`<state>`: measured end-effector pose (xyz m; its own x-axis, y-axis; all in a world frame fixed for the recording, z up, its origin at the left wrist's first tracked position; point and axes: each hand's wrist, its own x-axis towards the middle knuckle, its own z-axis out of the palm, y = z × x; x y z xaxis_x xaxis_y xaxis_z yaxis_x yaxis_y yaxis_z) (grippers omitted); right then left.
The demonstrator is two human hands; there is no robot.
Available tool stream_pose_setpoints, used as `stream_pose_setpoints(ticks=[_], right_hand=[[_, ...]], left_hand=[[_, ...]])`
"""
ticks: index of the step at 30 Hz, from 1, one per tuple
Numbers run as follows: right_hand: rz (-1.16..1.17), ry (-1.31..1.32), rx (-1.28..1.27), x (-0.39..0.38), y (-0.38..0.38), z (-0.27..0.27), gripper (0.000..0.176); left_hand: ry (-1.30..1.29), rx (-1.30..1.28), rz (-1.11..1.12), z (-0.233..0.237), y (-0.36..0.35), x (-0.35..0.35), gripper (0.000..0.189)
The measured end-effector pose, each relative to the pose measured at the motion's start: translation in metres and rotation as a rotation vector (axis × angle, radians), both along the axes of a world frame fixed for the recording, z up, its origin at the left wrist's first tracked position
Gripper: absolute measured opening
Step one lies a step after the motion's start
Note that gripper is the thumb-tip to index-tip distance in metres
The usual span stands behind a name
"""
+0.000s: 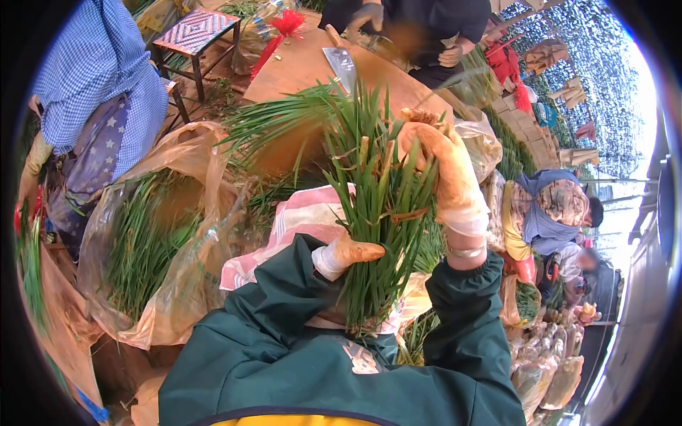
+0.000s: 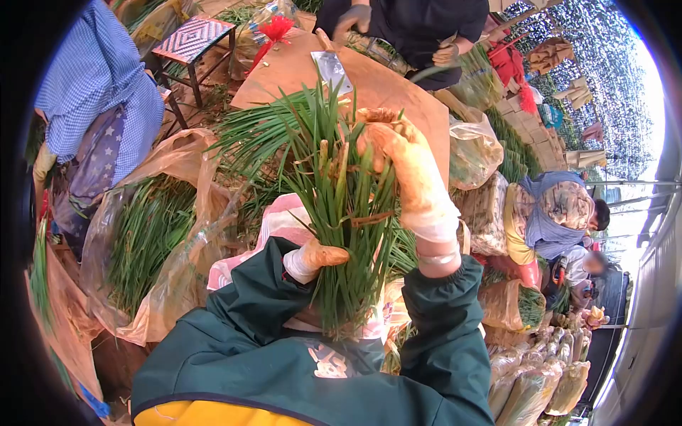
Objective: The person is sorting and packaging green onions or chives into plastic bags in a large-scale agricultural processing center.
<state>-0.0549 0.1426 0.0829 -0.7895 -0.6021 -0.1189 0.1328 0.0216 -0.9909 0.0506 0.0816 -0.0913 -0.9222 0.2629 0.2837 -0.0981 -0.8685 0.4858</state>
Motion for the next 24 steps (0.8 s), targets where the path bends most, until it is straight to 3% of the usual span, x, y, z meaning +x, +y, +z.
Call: stream_pose_setpoints(ticks=[3,9,13,15,19,22,24], right_hand=[[0.117,0.122,0.198,0.01,-0.007,0.01,0.035],[0.082,-0.059,0.411,0.01,-0.016,0.005,0.039],[0.208,-0.037,0.223,-0.004,-0.013,-0.014,0.035],[0.202,-0.012,0.385,-0.001,-0.022,-0.011,0.031],[0.327,0.095,0.436,-0.012,-0.023,-0.015,0.022],[0.017,0.011,0.237,0.007,-0.019,0.017,0.021],[0.048,0.073,0.246,0.017,-0.021,0.024,0.021]], left_hand=[[-0.008,-0.009,0.028,0.016,-0.005,0.002,0.064],[-0.001,-0.066,0.033,-0.001,0.005,0.002,0.062],[0.007,-0.067,0.06,0.001,0.002,0.002,0.061],[0.004,-0.119,0.105,-0.01,0.007,-0.001,0.062],[0.007,-0.047,0.037,0.0,-0.002,0.002,0.071],[-0.003,0.147,-0.058,-0.015,-0.004,0.002,0.087],[0.01,0.227,-0.077,-0.026,-0.001,0.001,0.095]])
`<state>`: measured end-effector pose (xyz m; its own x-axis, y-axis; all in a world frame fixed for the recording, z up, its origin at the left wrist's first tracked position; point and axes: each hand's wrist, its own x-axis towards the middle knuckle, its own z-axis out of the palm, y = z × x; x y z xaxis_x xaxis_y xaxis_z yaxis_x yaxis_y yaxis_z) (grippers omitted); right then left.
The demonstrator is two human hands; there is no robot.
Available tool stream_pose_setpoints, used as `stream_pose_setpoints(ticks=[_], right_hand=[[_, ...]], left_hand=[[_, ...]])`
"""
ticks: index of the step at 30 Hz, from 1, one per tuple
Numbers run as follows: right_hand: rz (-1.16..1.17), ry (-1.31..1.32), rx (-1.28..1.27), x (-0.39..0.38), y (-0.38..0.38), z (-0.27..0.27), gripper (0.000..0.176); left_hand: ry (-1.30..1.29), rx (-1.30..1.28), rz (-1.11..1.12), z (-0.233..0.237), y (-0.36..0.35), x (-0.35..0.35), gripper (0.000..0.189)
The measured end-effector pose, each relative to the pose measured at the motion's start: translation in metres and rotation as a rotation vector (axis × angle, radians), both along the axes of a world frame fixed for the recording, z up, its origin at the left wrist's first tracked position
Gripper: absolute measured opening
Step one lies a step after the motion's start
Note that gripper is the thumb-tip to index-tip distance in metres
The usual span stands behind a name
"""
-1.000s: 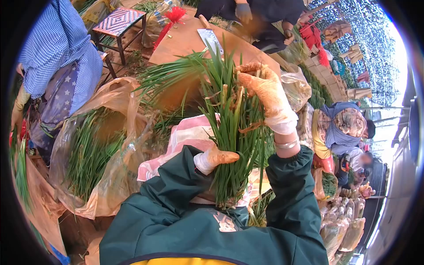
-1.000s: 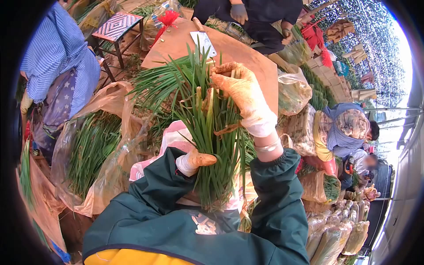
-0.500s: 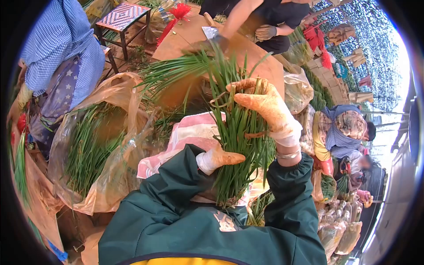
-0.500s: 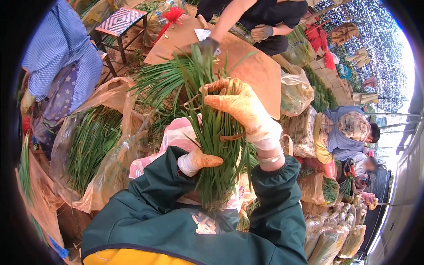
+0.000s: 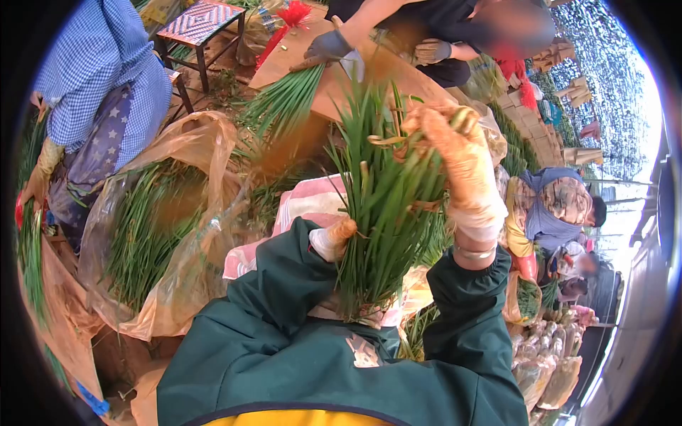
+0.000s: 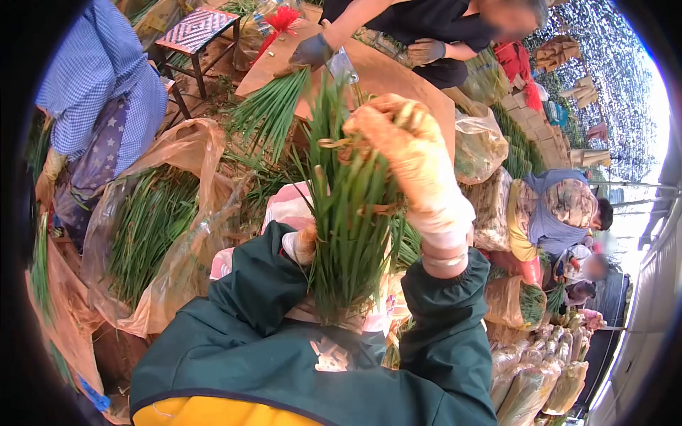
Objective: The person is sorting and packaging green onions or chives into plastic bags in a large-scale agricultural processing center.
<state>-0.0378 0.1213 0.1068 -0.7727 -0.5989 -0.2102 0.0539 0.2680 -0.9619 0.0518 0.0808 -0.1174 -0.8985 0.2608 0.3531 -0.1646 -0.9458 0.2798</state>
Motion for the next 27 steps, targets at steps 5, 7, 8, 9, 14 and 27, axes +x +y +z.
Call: stream_pose_setpoints(ticks=[5,7,8,9,14,27], right_hand=[[-0.111,0.153,-0.327,0.014,0.009,0.012,0.022],[-0.005,0.2,-0.149,0.019,0.01,0.01,0.023],[0.004,0.475,-0.162,0.017,0.014,0.013,0.022],[-0.045,0.362,-0.22,0.023,0.019,0.026,0.022],[-0.063,0.54,-0.315,0.024,0.03,0.038,0.027],[-0.1,0.382,-0.848,-0.017,0.149,0.122,0.026]], left_hand=[[0.057,0.054,-0.205,-0.029,0.004,-0.008,0.095],[0.046,0.057,-0.215,-0.009,0.001,-0.011,0.095],[0.042,0.05,-0.217,0.003,0.0,-0.011,0.094],[0.044,0.043,-0.215,0.01,-0.002,-0.009,0.094],[0.05,0.017,-0.213,0.024,-0.002,-0.007,0.092],[0.074,-0.028,-0.211,0.04,-0.008,-0.002,0.088]])
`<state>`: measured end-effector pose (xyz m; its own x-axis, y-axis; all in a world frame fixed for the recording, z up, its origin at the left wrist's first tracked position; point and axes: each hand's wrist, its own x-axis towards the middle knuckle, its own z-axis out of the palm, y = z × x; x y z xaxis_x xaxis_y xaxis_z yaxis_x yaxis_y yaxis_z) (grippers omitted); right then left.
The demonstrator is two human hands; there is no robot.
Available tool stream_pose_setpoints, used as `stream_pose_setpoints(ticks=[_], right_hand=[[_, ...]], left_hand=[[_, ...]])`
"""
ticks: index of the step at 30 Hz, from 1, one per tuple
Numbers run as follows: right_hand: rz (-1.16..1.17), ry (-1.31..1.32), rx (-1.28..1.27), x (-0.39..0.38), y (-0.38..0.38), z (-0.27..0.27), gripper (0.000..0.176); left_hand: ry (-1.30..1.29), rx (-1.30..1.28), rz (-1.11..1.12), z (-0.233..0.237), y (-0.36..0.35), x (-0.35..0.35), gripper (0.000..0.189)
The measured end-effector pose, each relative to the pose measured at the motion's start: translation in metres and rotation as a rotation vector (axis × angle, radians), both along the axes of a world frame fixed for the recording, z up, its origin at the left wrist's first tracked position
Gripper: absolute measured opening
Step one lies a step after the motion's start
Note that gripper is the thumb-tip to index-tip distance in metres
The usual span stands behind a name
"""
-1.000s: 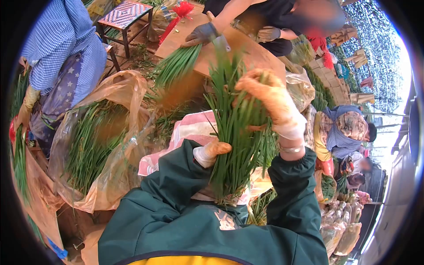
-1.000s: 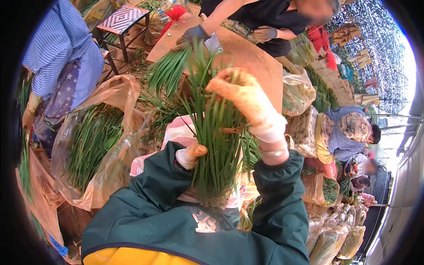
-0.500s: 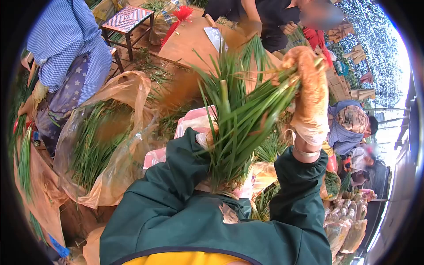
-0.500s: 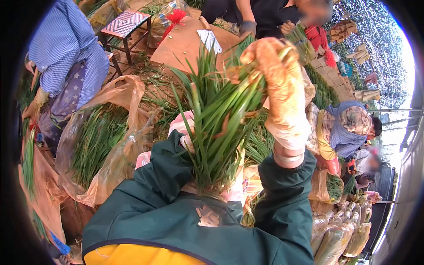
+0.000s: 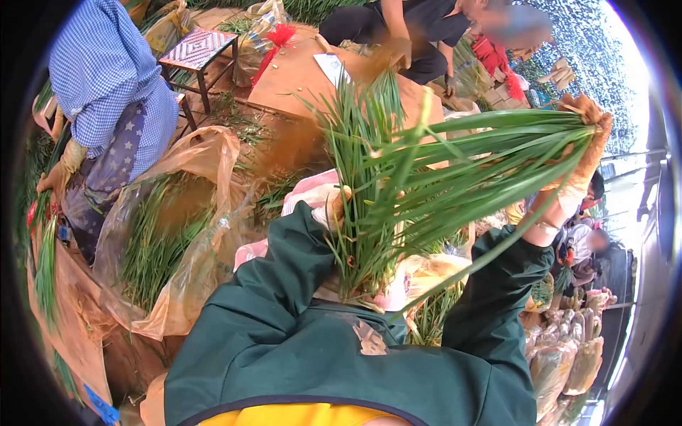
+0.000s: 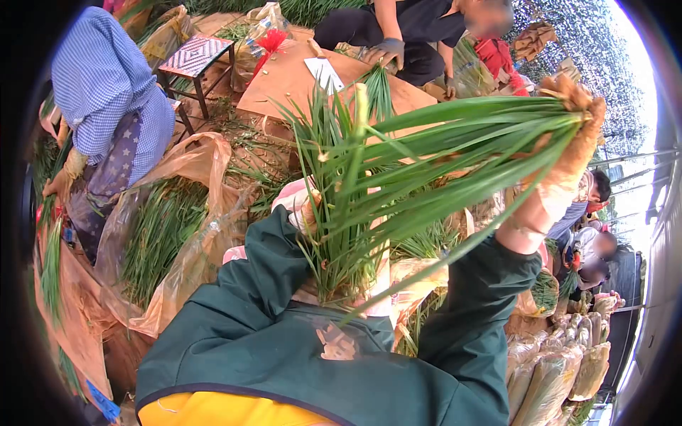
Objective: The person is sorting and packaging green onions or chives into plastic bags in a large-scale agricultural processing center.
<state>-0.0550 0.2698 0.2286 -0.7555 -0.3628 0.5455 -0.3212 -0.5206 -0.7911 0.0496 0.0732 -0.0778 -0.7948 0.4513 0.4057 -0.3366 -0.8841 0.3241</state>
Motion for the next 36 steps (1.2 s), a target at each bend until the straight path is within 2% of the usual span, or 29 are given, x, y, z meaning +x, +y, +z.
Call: stream_pose_setpoints(ticks=[2,3,6,8,11,13,16,18,19,21,22,24,26,27,28,29,31,34,35,36], right_hand=[[0.222,0.001,0.007,-0.004,0.012,0.012,0.023],[0.325,-0.139,-0.102,-0.003,0.02,0.01,0.022],[0.235,-0.211,-0.28,0.002,0.013,-0.012,0.018],[0.27,-0.406,-0.231,0.002,0.006,-0.021,0.018],[0.08,-0.349,-0.068,-0.017,0.009,-0.025,0.018],[0.094,-0.325,-0.072,-0.018,0.017,-0.017,0.019],[0.147,-0.316,-0.126,-0.018,0.027,-0.011,0.018],[0.17,-0.319,-0.191,-0.023,0.029,-0.016,0.018],[-0.068,-0.233,-0.055,-0.006,0.011,-0.028,0.017],[-0.095,-0.382,0.048,-0.02,0.016,-0.048,0.018],[0.123,-0.61,0.009,-0.054,0.026,-0.067,0.02],[0.242,-0.842,0.115,-0.086,0.017,-0.105,0.022],[-0.016,-0.636,0.189,-0.071,-0.019,-0.132,0.023],[0.249,-0.688,0.212,-0.107,-0.013,-0.152,0.022],[0.259,-0.792,0.25,-0.103,-0.021,-0.151,0.025],[0.418,-0.773,0.297,-0.098,-0.027,-0.148,0.023],[0.577,-0.75,0.343,-0.077,-0.037,-0.151,0.022],[0.248,-0.422,0.112,-0.03,-0.057,-0.165,0.031],[0.248,-0.43,0.113,-0.043,-0.058,-0.172,0.031],[0.464,-0.471,0.028,-0.063,-0.058,-0.184,0.038]], left_hand=[[0.015,-0.023,0.012,-0.001,-0.003,0.0,0.088],[0.02,-0.029,0.018,-0.003,-0.005,0.001,0.087],[-0.08,-0.02,0.024,-0.011,-0.005,-0.007,0.086],[-0.198,0.026,0.017,-0.008,-0.002,-0.007,0.083],[-0.315,0.066,0.055,0.014,-0.004,0.005,0.076],[-0.339,0.049,0.086,0.015,-0.003,0.008,0.073],[-0.163,0.096,0.122,0.009,0.002,0.007,0.071],[-0.189,0.101,0.041,0.004,0.004,0.0,0.073],[-0.222,0.067,0.05,0.0,0.006,-0.004,0.077],[-0.288,-0.019,0.088,-0.007,0.01,-0.011,0.084],[-0.316,-0.048,0.096,-0.01,0.013,-0.012,0.088],[-0.319,-0.041,0.086,-0.012,0.012,-0.013,0.087],[-0.299,-0.018,0.084,-0.011,0.009,-0.01,0.087],[-0.294,-0.013,0.086,-0.012,0.008,-0.01,0.087],[-0.285,-0.003,0.088,-0.012,0.006,-0.009,0.087],[-0.277,0.005,0.088,-0.012,0.005,-0.008,0.086],[-0.258,0.023,0.08,-0.011,0.004,-0.008,0.086],[-0.252,0.031,0.084,-0.013,0.006,-0.011,0.085],[-0.25,0.039,0.084,-0.014,0.006,-0.01,0.085],[-0.251,0.044,0.086,-0.016,0.006,-0.008,0.085]])
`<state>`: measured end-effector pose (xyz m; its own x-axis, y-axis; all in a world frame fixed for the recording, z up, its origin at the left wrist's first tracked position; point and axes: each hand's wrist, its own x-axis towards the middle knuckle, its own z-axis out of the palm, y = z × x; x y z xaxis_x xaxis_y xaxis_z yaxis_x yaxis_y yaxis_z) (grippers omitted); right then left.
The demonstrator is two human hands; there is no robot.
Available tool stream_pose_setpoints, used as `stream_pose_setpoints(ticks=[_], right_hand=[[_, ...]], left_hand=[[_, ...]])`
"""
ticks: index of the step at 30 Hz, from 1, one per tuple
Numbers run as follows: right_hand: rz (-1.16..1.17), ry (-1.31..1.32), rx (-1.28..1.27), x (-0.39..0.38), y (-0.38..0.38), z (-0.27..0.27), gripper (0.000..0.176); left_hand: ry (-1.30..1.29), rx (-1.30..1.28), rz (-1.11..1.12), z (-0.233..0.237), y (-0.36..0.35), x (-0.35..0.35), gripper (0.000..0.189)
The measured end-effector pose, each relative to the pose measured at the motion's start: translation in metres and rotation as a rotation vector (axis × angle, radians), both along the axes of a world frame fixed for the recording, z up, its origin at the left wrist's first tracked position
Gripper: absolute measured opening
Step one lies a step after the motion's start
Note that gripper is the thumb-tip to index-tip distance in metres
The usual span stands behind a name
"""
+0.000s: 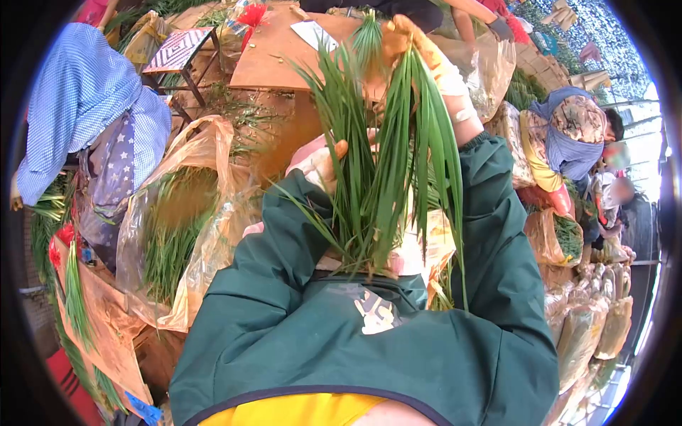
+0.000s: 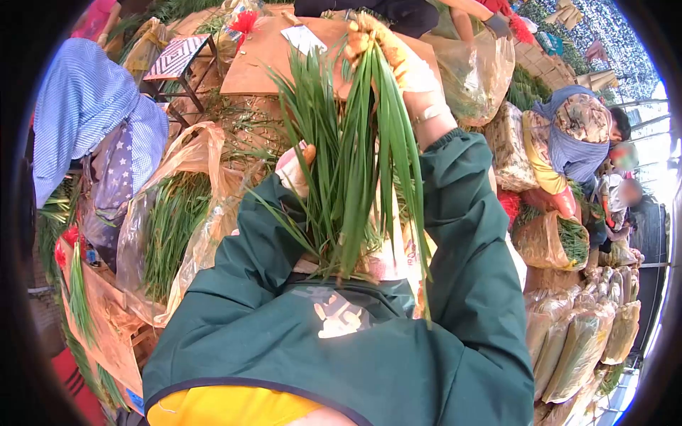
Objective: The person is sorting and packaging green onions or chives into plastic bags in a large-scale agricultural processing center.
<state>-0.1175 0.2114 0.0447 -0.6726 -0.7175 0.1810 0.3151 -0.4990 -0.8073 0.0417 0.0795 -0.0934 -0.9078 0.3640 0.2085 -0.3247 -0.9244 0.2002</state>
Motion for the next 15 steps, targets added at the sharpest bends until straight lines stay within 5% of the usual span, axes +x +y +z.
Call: stream_pose_setpoints(ticks=[4,15], right_hand=[[-0.057,0.19,-0.047,0.011,0.003,0.001,0.047],[-0.087,-0.019,0.008,0.034,0.03,-0.001,0.048]], left_hand=[[0.035,0.034,-0.007,-0.001,0.002,0.002,0.084],[0.238,0.157,-0.045,-0.004,0.003,0.0,0.081]])
